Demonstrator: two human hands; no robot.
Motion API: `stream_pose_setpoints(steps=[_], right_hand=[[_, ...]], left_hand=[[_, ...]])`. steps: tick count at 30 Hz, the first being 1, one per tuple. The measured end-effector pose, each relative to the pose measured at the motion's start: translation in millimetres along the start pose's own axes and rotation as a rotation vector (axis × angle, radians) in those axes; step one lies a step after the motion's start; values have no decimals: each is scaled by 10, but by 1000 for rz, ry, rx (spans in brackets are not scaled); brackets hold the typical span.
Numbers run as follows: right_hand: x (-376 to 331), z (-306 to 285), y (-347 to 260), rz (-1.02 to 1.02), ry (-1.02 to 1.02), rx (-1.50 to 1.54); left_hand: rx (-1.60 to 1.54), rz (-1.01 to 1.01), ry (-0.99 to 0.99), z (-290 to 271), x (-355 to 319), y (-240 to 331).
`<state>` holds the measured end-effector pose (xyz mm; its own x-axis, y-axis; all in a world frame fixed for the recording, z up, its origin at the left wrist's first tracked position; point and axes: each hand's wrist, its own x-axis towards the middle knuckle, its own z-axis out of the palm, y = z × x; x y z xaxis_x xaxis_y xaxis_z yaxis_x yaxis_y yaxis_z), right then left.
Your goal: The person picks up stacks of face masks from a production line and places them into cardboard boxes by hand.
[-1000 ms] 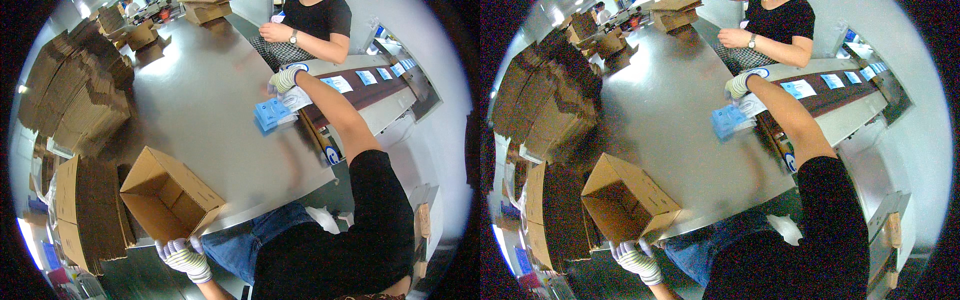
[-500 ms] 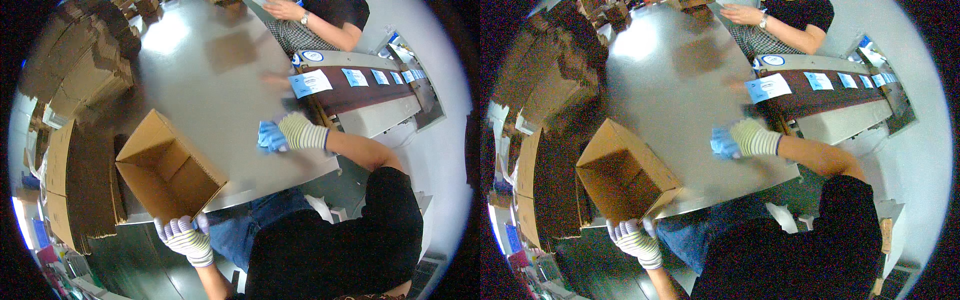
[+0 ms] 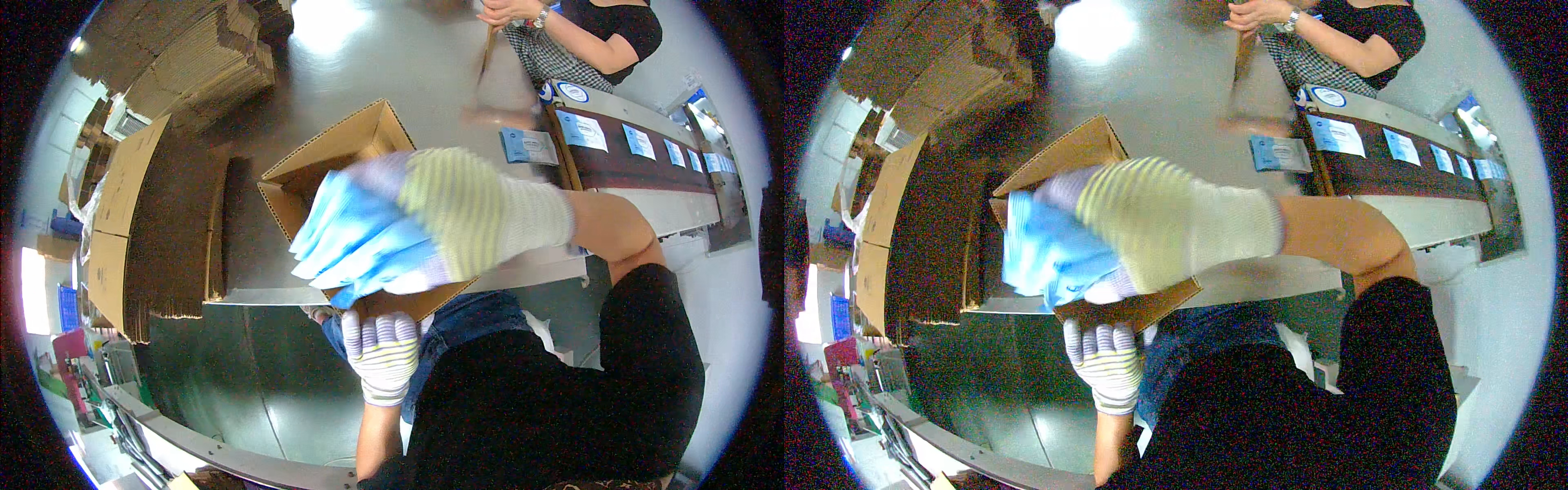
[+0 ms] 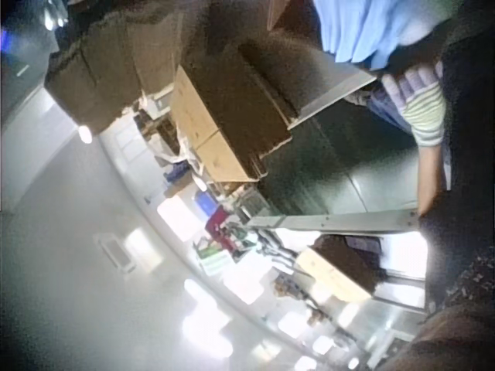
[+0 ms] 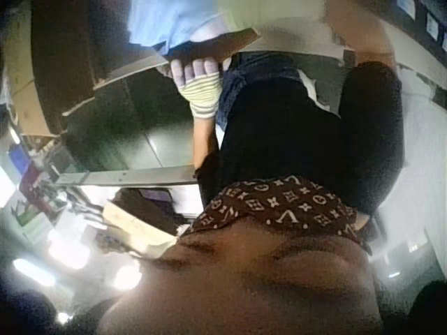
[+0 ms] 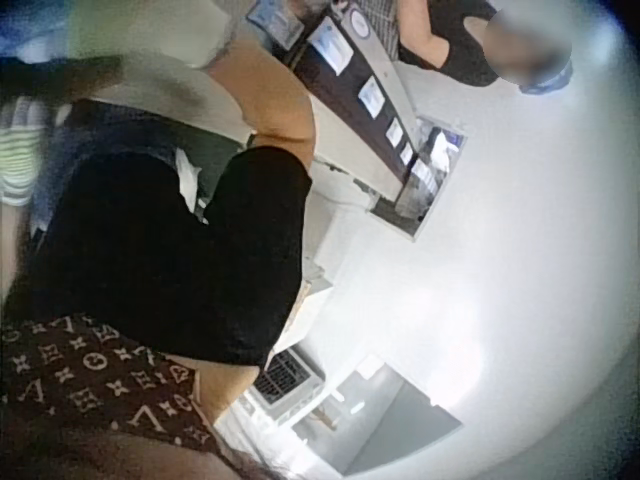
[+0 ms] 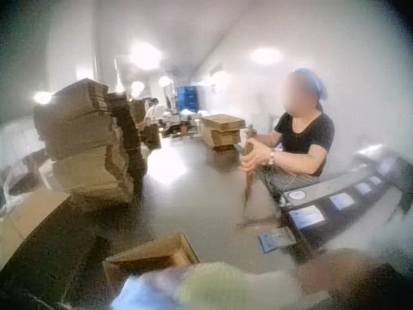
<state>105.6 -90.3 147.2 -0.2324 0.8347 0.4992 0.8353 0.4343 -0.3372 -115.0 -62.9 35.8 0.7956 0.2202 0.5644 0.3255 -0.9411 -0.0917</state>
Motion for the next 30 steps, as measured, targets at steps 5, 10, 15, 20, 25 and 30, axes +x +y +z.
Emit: stream_pose_setpoints(steps=[5, 10, 15, 20, 25, 30], right_hand=[[-116, 994, 5, 163, -412, -552], [-186, 656, -247, 80, -1006, -190], [-333, -10, -145, 103, -333, 16], [-964, -835, 685, 531, -121, -345], [-2172, -1477, 1456, 965, -405, -634], [-2599, -1751, 1469, 1161, -339, -615]], left_hand=[[-26, -45, -15, -64, -5, 116], [-12, -56, -49, -62, -80, 128], [16, -47, 3, 21, -96, 106], [32, -67, 30, 15, -88, 80], [8, -61, 47, -4, -29, 169], [44, -88, 53, 12, -70, 148]])
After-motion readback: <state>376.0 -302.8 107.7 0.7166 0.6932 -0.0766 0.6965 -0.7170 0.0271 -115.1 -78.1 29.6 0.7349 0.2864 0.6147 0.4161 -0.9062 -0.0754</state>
